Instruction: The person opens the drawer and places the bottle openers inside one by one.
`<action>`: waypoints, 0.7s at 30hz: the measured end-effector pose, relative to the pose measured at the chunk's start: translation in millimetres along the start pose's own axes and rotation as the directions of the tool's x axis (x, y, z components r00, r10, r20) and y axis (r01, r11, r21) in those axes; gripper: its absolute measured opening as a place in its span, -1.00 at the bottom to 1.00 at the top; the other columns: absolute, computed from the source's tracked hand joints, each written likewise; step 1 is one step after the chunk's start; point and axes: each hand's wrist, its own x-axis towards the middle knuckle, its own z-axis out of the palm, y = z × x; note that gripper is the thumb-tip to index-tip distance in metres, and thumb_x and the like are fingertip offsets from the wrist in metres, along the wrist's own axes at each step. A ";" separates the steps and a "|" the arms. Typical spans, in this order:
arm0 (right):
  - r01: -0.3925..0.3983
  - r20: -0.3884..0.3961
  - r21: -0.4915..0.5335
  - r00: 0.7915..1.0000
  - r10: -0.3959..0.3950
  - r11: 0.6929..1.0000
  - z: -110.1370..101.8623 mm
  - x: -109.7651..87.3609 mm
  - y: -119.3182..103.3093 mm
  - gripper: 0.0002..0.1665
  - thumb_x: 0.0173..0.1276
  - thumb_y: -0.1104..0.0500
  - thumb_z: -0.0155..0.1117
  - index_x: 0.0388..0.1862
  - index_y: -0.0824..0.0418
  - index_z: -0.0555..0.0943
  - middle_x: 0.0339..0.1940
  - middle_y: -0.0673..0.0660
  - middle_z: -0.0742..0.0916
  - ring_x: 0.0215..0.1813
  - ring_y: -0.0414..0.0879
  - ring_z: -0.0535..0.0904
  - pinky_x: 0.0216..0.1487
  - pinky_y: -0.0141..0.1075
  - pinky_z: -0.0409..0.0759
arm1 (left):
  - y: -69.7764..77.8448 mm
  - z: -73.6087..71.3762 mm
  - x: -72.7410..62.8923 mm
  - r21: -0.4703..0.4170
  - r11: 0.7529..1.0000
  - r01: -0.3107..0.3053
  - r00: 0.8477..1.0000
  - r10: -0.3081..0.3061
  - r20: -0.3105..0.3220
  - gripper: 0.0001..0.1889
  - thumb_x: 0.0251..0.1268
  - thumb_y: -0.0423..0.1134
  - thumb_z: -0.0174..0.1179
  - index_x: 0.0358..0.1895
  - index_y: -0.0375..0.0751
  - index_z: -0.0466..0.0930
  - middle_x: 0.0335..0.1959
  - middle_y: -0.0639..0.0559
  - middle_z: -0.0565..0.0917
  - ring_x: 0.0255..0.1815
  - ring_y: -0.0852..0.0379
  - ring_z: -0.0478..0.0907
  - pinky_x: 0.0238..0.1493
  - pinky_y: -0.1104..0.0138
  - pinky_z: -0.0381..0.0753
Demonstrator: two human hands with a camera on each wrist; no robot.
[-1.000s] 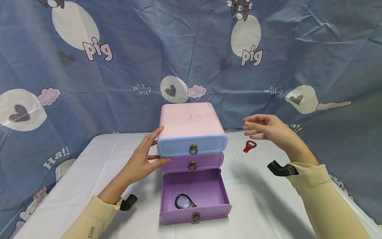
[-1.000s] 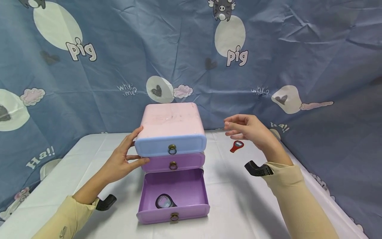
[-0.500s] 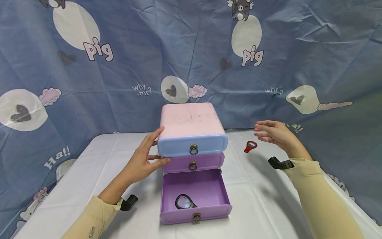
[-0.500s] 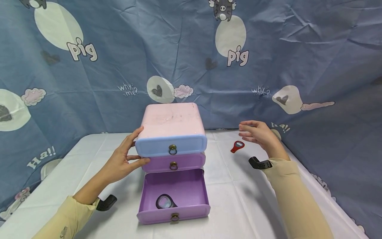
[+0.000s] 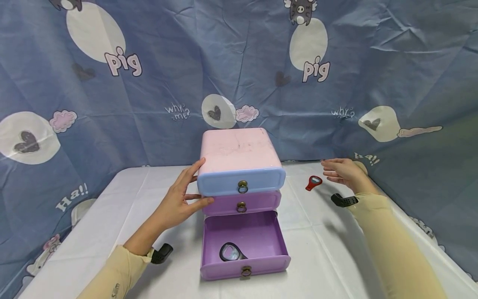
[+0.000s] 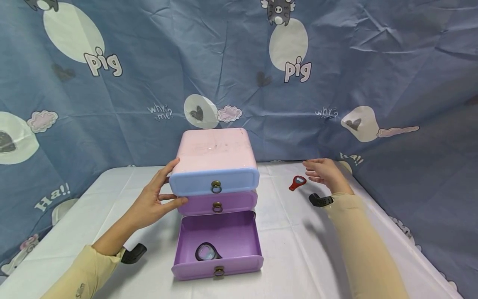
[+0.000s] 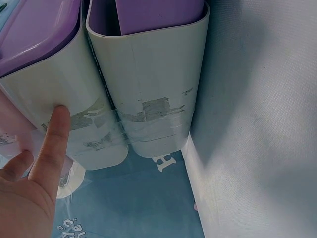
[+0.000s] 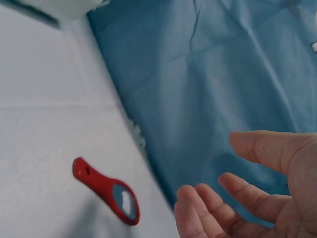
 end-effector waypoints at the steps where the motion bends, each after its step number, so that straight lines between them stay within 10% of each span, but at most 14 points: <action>1: -0.006 -0.006 -0.007 1.000 0.006 1.000 0.1 1.8 2.0 -0.10 0.75 -0.07 0.06 0.77 0.39 0.01 0.73 0.47 0.22 -0.17 -0.48 0.66 0.13 -0.44 0.72 | -0.2 0.1 0.4 0.000 1.000 -0.003 1.000 0.003 0.000 0.12 0.32 -0.25 0.55 0.76 0.40 -0.03 0.66 -0.10 0.23 0.58 -0.36 0.41 0.08 0.15 0.84; 13: -0.092 -0.029 0.029 0.995 0.093 0.995 4.9 18.6 24.6 -0.08 0.71 -0.01 0.13 0.73 0.49 0.02 0.60 0.46 0.36 -0.25 -0.43 0.70 0.07 -0.44 0.71 | -1.9 -0.6 2.3 -0.007 1.000 -0.008 1.000 0.008 0.002 0.12 0.32 -0.26 0.55 0.76 0.38 -0.02 0.69 -0.09 0.21 0.57 -0.35 0.42 0.06 0.18 0.84; 21: -0.156 -0.081 0.049 0.984 0.160 0.986 12.8 27.4 36.1 -0.14 0.65 0.02 0.21 0.65 0.52 0.18 0.02 0.17 0.64 -0.41 -0.37 0.65 -0.15 -0.42 0.75 | -2.4 -1.4 2.3 -0.007 1.000 -0.006 1.000 0.006 0.002 0.12 0.32 -0.24 0.55 0.76 0.40 -0.02 0.67 -0.08 0.23 0.56 -0.35 0.42 0.06 0.18 0.84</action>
